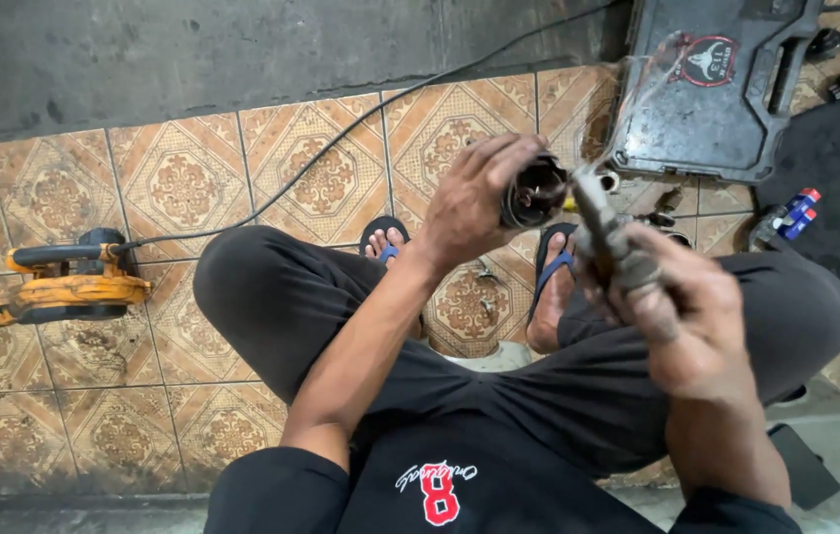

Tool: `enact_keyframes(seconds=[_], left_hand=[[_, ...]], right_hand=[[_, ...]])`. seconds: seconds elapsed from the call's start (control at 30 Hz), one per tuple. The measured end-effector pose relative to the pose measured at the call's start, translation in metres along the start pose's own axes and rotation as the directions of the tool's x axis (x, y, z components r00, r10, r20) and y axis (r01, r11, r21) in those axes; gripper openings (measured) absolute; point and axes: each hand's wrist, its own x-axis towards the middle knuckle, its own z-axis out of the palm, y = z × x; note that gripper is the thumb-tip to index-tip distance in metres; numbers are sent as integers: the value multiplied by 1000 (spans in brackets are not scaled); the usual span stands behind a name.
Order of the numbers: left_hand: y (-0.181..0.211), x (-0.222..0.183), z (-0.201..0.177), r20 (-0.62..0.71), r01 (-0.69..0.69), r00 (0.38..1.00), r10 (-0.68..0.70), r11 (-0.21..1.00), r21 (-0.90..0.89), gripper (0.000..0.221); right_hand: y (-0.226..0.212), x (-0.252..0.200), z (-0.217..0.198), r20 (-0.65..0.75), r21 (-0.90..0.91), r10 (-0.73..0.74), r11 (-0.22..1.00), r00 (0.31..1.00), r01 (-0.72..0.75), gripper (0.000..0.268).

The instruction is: Removing and organizing copper wire windings from an electric motor stator using pliers.

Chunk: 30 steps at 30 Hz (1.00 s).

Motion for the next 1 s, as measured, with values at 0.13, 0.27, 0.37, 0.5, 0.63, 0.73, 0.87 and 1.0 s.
enact_keyframes(seconds=[0.13,0.27,0.37,0.5,0.63,0.73,0.87,1.0], left_hand=[[-2,5,-11,-24,70,997,-74,991,-118,98],[-6,5,-11,-116,40,991,-72,966,-257,104],[-6,4,-7,-117,45,990,-82,957,-287,109],[-20,-1,8,-82,84,991,-109,959,-270,119],[-26,-2,13,-75,118,988,-139,966,-231,118],[-24,0,10,-38,197,977,-209,958,-208,131],[3,16,-15,29,241,971,-239,968,-76,122],[30,27,-44,66,330,944,-323,920,-213,123]], right_hand=[[-3,-16,-11,-148,215,145,970,978,-112,37],[0,-31,-21,-102,353,109,933,989,-66,36],[-2,-33,-18,-139,487,154,871,978,-68,42],[-18,-30,-8,-270,483,273,868,923,-116,45],[-8,-26,-17,-213,455,204,886,956,-88,38],[0,-21,-21,-179,340,149,937,973,-81,44],[25,-13,-27,-330,192,158,977,931,-98,27],[25,-5,-31,-257,4,83,996,963,-85,46]])
